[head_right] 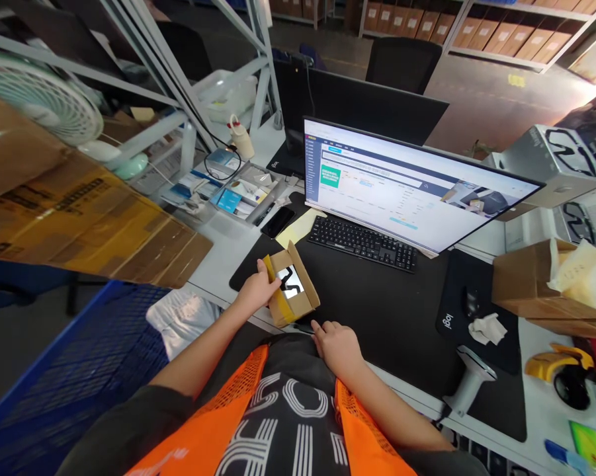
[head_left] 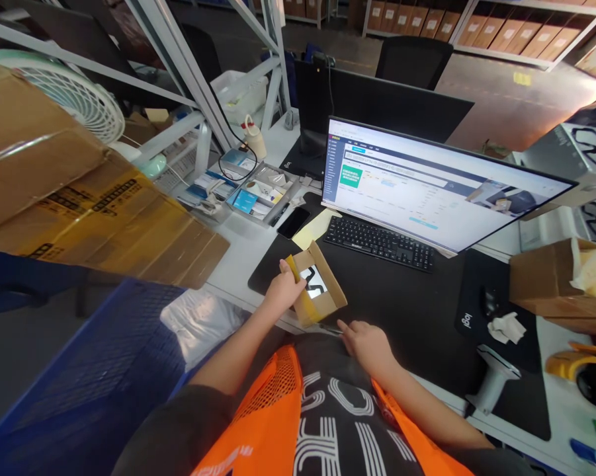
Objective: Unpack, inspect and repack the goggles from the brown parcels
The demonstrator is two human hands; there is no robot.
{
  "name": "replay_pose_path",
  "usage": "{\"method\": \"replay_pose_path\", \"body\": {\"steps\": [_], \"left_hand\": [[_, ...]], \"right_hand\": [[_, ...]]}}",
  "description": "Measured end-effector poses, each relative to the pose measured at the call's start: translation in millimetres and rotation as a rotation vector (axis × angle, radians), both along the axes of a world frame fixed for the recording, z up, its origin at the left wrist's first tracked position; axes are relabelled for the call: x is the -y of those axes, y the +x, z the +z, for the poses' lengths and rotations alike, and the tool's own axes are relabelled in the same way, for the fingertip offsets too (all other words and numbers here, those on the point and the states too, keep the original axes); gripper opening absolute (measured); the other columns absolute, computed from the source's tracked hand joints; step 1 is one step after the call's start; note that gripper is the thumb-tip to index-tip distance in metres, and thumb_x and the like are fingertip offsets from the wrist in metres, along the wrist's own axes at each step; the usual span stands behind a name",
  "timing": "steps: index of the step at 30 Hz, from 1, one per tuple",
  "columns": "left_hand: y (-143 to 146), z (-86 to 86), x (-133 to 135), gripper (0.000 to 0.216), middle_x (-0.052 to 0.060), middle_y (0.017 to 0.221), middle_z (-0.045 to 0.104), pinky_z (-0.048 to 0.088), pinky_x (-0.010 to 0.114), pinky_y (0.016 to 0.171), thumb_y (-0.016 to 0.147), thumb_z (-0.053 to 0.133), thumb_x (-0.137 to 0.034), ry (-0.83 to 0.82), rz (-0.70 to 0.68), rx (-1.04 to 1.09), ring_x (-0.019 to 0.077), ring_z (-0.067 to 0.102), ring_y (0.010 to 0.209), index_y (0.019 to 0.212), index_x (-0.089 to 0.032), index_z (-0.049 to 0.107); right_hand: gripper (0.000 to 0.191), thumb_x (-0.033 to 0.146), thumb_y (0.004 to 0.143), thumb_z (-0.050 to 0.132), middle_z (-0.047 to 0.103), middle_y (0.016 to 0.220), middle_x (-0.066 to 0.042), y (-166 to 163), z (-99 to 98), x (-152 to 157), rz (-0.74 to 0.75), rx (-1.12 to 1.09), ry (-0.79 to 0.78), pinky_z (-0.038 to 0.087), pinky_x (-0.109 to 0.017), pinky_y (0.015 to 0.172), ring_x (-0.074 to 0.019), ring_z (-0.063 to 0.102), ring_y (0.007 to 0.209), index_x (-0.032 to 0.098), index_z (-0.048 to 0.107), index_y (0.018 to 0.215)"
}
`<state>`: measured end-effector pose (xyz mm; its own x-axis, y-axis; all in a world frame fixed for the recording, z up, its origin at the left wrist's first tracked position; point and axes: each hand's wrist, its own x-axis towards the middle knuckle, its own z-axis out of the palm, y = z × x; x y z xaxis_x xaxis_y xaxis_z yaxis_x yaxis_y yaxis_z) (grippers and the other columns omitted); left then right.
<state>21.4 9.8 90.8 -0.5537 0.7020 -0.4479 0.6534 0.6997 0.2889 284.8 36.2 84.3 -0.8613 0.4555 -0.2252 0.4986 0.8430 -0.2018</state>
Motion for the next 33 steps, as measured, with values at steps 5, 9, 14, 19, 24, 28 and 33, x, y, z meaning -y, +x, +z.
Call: {"method": "replay_pose_path", "body": {"steps": [5, 9, 14, 19, 24, 28, 33], "left_hand": [[-2.0, 0.0, 1.0, 0.088, 0.023, 0.089, 0.074, 0.049, 0.034, 0.074, 0.091, 0.049, -0.036, 0.043, 0.040, 0.066, 0.0343, 0.072, 0.092, 0.152, 0.013, 0.009], [-6.3, -5.4, 9.6, 0.088, 0.016, 0.084, 0.074, 0.052, 0.032, 0.067, 0.091, 0.051, -0.033, 0.148, 0.134, 0.229, 0.0274, 0.072, 0.072, 0.155, 0.005, 0.006], [-15.9, -27.7, 42.6, 0.074, 0.013, 0.113, 0.072, 0.057, 0.031, 0.067, 0.094, 0.046, -0.034, 0.393, 0.292, 0.481, 0.0209, 0.072, 0.079, 0.159, -0.014, 0.016], [-18.6, -60.0, 73.6, 0.078, 0.015, 0.124, 0.068, 0.056, 0.040, 0.090, 0.085, 0.051, -0.063, 0.618, 0.494, 0.629, 0.0293, 0.065, 0.113, 0.146, -0.013, 0.044], [-7.7, -91.1, 83.4, 0.087, 0.017, 0.128, 0.065, 0.059, 0.046, 0.085, 0.074, 0.053, -0.078, 0.695, 0.652, 0.796, 0.0347, 0.067, 0.112, 0.137, -0.017, 0.047], [-5.6, -114.5, 86.7, 0.082, 0.014, 0.141, 0.056, 0.059, 0.045, 0.089, 0.081, 0.053, -0.073, 0.679, 0.699, 0.785, 0.0330, 0.062, 0.121, 0.145, -0.025, 0.036], [-19.8, -120.3, 85.8, 0.079, 0.017, 0.156, 0.035, 0.035, 0.051, 0.118, 0.091, 0.044, -0.058, 0.697, 0.467, 0.357, 0.0338, 0.038, 0.143, 0.155, -0.017, 0.023]], "right_hand": [[0.035, 0.027, 0.100, 0.050, 0.070, 0.084, -0.009, 9.6, -1.5, 7.6, -0.106, -0.036, 0.065, 0.039, -0.030, 0.060, -0.0202, 0.063, 0.076, 0.021, 0.069, 0.128], [0.035, 0.027, 0.100, 0.048, 0.070, 0.085, -0.010, 18.7, -4.5, 6.4, -0.187, -0.039, 0.094, 0.041, -0.028, 0.062, -0.0204, 0.064, 0.077, 0.022, 0.069, 0.128], [0.039, 0.030, 0.102, 0.042, 0.071, 0.094, -0.010, 36.1, -6.9, -6.4, -0.224, -0.121, -0.135, 0.050, -0.029, 0.071, -0.0225, 0.068, 0.087, 0.019, 0.067, 0.130], [0.046, 0.047, 0.102, 0.037, 0.073, 0.095, -0.010, 73.2, -35.2, -17.1, -0.488, -0.410, -0.523, 0.054, -0.036, 0.082, -0.0233, 0.070, 0.086, 0.019, 0.070, 0.117], [0.057, 0.064, 0.092, 0.035, 0.069, 0.077, -0.009, 114.6, -81.2, -53.4, -1.076, -0.528, -0.585, 0.050, -0.031, 0.046, -0.0202, 0.063, 0.051, 0.014, 0.061, 0.100], [0.048, 0.041, 0.086, 0.053, 0.069, 0.078, -0.010, 138.4, -102.0, -115.7, -1.309, -0.512, -0.388, 0.053, -0.030, 0.053, -0.0205, 0.067, 0.055, 0.006, 0.053, 0.120], [0.053, 0.018, 0.088, 0.053, 0.070, 0.099, -0.015, 151.1, -111.9, -202.7, -1.418, -0.396, -0.215, 0.056, -0.034, 0.076, -0.0199, 0.070, 0.072, 0.006, 0.046, 0.139]]}}
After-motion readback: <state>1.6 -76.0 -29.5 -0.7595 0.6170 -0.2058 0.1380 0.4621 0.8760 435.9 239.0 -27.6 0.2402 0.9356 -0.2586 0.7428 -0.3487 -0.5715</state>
